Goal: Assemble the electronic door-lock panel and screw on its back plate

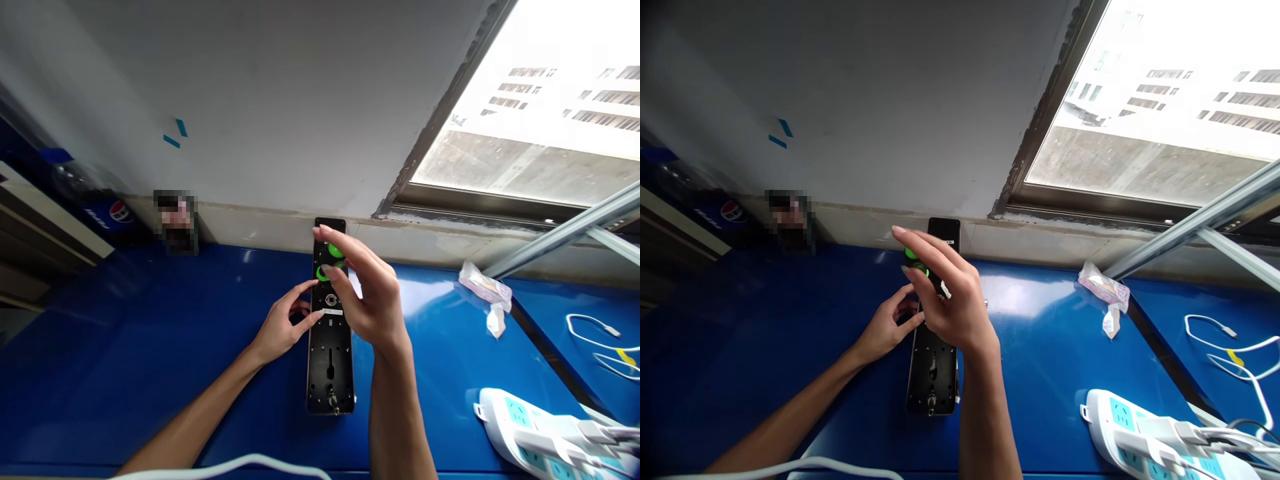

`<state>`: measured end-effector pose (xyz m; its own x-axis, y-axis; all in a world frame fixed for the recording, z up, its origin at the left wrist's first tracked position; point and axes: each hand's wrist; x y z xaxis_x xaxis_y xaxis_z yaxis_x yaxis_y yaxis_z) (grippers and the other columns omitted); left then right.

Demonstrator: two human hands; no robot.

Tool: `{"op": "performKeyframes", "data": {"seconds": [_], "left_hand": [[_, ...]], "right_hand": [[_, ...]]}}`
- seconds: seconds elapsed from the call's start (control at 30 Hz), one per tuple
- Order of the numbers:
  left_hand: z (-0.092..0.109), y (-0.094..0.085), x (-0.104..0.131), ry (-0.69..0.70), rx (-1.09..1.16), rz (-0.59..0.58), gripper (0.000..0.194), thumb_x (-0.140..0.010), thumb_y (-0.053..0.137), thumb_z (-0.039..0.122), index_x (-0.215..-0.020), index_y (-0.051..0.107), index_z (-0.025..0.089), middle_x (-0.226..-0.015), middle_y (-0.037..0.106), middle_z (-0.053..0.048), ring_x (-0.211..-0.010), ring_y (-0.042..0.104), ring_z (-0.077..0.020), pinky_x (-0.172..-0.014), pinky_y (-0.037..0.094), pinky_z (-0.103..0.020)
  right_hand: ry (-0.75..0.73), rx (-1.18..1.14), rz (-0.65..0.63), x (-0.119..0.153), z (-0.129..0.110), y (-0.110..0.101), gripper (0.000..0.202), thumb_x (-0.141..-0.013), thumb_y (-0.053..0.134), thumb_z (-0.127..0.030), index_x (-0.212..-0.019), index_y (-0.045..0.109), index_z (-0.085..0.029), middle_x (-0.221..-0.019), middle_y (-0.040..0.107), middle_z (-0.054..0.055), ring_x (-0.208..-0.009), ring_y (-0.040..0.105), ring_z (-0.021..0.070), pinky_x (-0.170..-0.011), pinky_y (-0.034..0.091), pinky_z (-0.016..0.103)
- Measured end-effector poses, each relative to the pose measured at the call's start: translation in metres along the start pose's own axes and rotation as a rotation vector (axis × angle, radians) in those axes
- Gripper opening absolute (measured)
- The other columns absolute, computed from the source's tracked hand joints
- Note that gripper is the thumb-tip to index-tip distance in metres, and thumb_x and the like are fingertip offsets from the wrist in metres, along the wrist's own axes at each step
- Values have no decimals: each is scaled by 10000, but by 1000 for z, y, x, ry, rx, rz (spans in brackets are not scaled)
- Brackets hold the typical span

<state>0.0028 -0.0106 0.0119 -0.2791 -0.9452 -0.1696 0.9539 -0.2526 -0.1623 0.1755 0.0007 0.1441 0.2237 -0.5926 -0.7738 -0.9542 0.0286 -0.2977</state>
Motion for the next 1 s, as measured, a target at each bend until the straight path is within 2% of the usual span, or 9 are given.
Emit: {"op": "performKeyframes", "data": {"seconds": [0.1,0.23,0.3,0.43,0.57,0.73,0.83,0.9,1.0], "left_hand": [[-2,1,0,-13,25,11,583,-970,754,431,-1501,554,297,-1325,715,-69,-1013,751,-217,-939,642,-370],[-3,3,1,-29,73,10,603,-968,754,445,-1512,539,297,-1322,709,-72,-1035,745,-219,-939,644,-367],[-2,3,0,-27,77,7,601,-967,758,440,-1509,540,299,-1334,702,-69,-1023,742,-209,-941,643,-362],[-1,3,-1,-16,73,9,604,-965,763,434,-1512,540,306,-1387,675,-66,-1021,730,-199,-940,645,-355],[-3,4,-1,-6,80,24,608,-956,768,450,-1506,551,307,-1360,687,-60,-1004,729,-200,-928,649,-357],[-3,4,0,-25,86,16,608,-957,773,438,-1505,545,305,-1312,696,-51,-991,722,-188,-939,634,-344],[-3,3,0,-27,91,11,609,-955,774,441,-1503,547,304,-1333,690,-57,-996,722,-192,-942,633,-352],[-3,3,-1,-26,89,9,618,-952,773,447,-1508,545,304,-1374,680,-66,-1009,727,-202,-948,637,-368],[-4,3,-1,-17,76,21,618,-953,768,446,-1511,545,301,-1411,666,-75,-1011,734,-207,-953,642,-383]], "right_hand": [[-22,-15,23,-1,0,3,452,-1005,643,-89,-1384,696,-330,-1215,766,45,-1036,757,186,-886,672,368],[-42,58,93,-2,-1,7,341,-949,757,-141,-1236,766,-325,-1043,732,20,-864,730,149,-756,658,313],[7,58,85,0,-2,5,358,-953,751,-152,-1263,753,-332,-1083,736,24,-910,739,155,-790,667,311],[123,-40,-50,4,-2,-4,519,-990,640,-83,-1447,638,-328,-1305,757,41,-1165,753,202,-997,667,378],[102,-15,-45,6,1,-6,498,-967,674,-61,-1386,675,-329,-1271,769,10,-1079,782,175,-957,676,345],[36,147,7,4,2,2,384,-967,705,-112,-1295,713,-310,-1080,745,19,-941,741,152,-814,657,309],[45,200,87,4,3,2,376,-923,783,-160,-1259,719,-317,-1041,707,17,-871,704,149,-732,647,301],[98,179,110,6,3,-2,404,-904,809,-172,-1266,712,-324,-1077,708,18,-897,718,159,-762,662,316],[176,21,-22,9,-1,-8,479,-963,709,-113,-1380,651,-343,-1176,749,17,-1066,761,185,-944,667,362]]}}
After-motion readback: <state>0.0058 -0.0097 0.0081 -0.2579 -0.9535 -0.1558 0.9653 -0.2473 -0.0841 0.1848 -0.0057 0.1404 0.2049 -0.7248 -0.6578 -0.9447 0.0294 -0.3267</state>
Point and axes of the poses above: each hand's wrist, its own x-axis away from the middle knuckle, its own y-axis out of the palm, z = x × y
